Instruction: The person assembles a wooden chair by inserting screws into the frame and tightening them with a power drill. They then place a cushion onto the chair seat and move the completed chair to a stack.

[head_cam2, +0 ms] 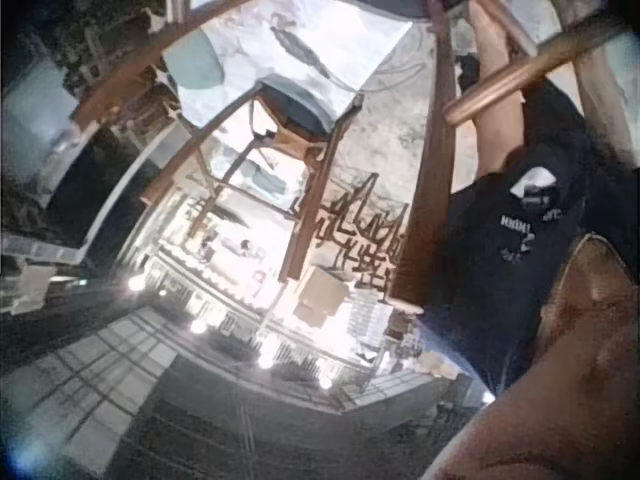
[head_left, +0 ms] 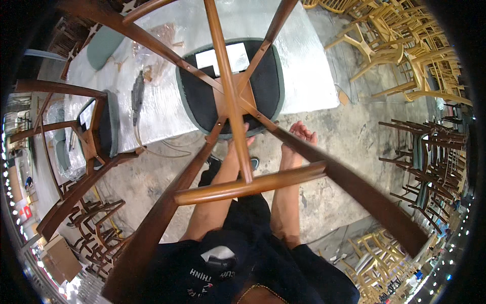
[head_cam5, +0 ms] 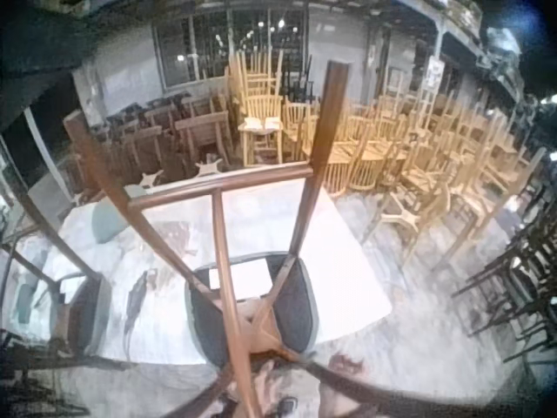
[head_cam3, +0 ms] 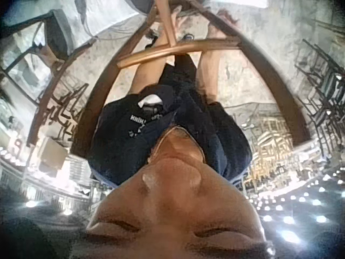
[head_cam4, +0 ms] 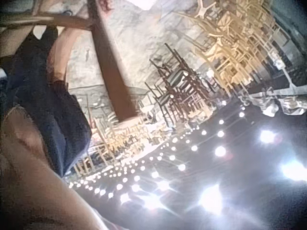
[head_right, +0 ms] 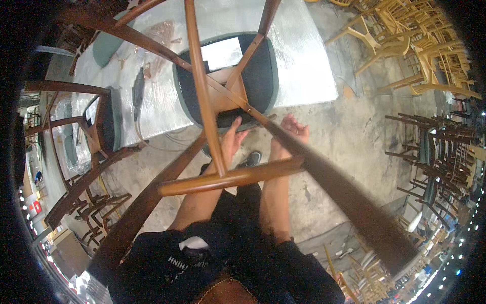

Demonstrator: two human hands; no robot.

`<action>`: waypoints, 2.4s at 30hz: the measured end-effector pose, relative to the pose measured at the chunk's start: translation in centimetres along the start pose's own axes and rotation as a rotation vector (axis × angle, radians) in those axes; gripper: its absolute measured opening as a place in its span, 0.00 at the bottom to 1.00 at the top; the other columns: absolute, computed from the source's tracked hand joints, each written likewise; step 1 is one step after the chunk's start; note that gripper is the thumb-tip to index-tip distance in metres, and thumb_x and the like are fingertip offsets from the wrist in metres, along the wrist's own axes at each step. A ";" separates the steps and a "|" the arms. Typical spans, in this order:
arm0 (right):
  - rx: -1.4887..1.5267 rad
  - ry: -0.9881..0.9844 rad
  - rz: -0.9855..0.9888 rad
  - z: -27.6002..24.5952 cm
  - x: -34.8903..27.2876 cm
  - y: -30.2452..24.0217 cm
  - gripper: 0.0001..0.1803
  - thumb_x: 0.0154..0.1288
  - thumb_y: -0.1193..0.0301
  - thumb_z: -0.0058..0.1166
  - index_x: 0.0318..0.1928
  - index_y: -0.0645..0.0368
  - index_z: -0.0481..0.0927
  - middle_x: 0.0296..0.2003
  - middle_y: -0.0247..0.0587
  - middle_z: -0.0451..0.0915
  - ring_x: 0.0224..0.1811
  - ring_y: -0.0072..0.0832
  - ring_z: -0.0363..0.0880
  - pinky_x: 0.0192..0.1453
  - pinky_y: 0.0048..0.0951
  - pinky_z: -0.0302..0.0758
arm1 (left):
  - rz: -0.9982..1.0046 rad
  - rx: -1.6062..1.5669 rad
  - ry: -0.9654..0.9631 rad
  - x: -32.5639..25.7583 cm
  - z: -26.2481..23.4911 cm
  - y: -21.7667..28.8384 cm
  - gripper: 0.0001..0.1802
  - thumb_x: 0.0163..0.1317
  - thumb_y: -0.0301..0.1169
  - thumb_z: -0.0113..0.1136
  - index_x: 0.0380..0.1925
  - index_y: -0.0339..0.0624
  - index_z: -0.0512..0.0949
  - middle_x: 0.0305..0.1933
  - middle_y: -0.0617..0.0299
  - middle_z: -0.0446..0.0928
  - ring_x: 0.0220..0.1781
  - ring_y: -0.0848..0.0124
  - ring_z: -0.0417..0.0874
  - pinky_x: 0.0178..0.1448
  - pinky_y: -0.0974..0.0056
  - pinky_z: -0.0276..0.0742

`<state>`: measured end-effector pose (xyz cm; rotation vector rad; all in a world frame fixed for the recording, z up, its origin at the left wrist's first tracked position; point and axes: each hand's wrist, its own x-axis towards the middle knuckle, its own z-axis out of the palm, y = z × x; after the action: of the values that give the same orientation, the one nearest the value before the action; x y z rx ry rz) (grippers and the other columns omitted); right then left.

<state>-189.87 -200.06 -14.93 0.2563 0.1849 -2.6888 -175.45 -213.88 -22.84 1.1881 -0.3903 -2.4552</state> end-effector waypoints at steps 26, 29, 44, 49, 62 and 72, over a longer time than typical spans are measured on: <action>-1.545 0.832 1.066 -18.7 -24.6 -9.9 0.19 0.76 0.51 0.52 0.40 0.51 0.85 0.29 0.40 0.85 0.31 0.43 0.85 0.35 0.51 0.82 | 0.339 1.158 0.665 -24.0 -16.4 22.8 0.15 0.60 0.39 0.74 0.39 0.38 0.88 0.42 0.49 0.91 0.40 0.55 0.92 0.45 0.53 0.86; -1.700 0.843 0.983 -16.2 -27.6 -7.9 0.16 0.76 0.58 0.53 0.43 0.56 0.85 0.31 0.43 0.87 0.33 0.42 0.87 0.36 0.47 0.85 | 0.685 1.177 1.039 -23.1 -18.8 30.5 0.19 0.65 0.43 0.70 0.41 0.37 0.88 0.43 0.42 0.89 0.47 0.43 0.91 0.53 0.44 0.85; -1.974 -0.481 0.161 0.7 -23.1 40.8 0.13 0.81 0.69 0.59 0.51 0.69 0.86 0.39 0.38 0.88 0.43 0.22 0.85 0.53 0.29 0.81 | 0.578 0.577 0.357 -16.1 -21.6 44.0 0.29 0.75 0.53 0.63 0.22 0.41 0.77 0.20 0.67 0.74 0.23 0.71 0.72 0.32 0.57 0.68; -1.927 -1.029 -0.496 7.6 -19.0 53.6 0.54 0.62 0.64 0.77 0.83 0.62 0.60 0.78 0.59 0.66 0.81 0.55 0.63 0.83 0.55 0.62 | 0.333 0.360 0.069 -27.0 -18.0 42.8 0.25 0.75 0.52 0.63 0.31 0.40 0.78 0.18 0.68 0.72 0.16 0.76 0.71 0.20 0.65 0.65; -1.399 -1.421 0.796 9.4 -20.4 64.3 0.37 0.79 0.62 0.62 0.80 0.63 0.67 0.69 0.43 0.77 0.67 0.29 0.76 0.78 0.32 0.68 | 1.200 1.103 0.288 -25.6 -25.9 51.0 0.33 0.55 0.22 0.71 0.63 0.41 0.76 0.67 0.47 0.77 0.74 0.44 0.74 0.77 0.47 0.70; -1.500 -1.831 0.886 10.2 -20.8 67.4 0.23 0.64 0.70 0.77 0.55 0.55 0.79 0.49 0.38 0.81 0.51 0.34 0.82 0.57 0.36 0.80 | 1.091 0.616 0.509 -29.5 -29.6 46.8 0.24 0.69 0.34 0.69 0.61 0.37 0.76 0.71 0.46 0.74 0.75 0.55 0.73 0.77 0.52 0.69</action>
<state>-143.87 -253.87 -6.68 -1.8028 0.9464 -0.6008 -125.03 -244.41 -1.45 1.2569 -1.2707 -1.0771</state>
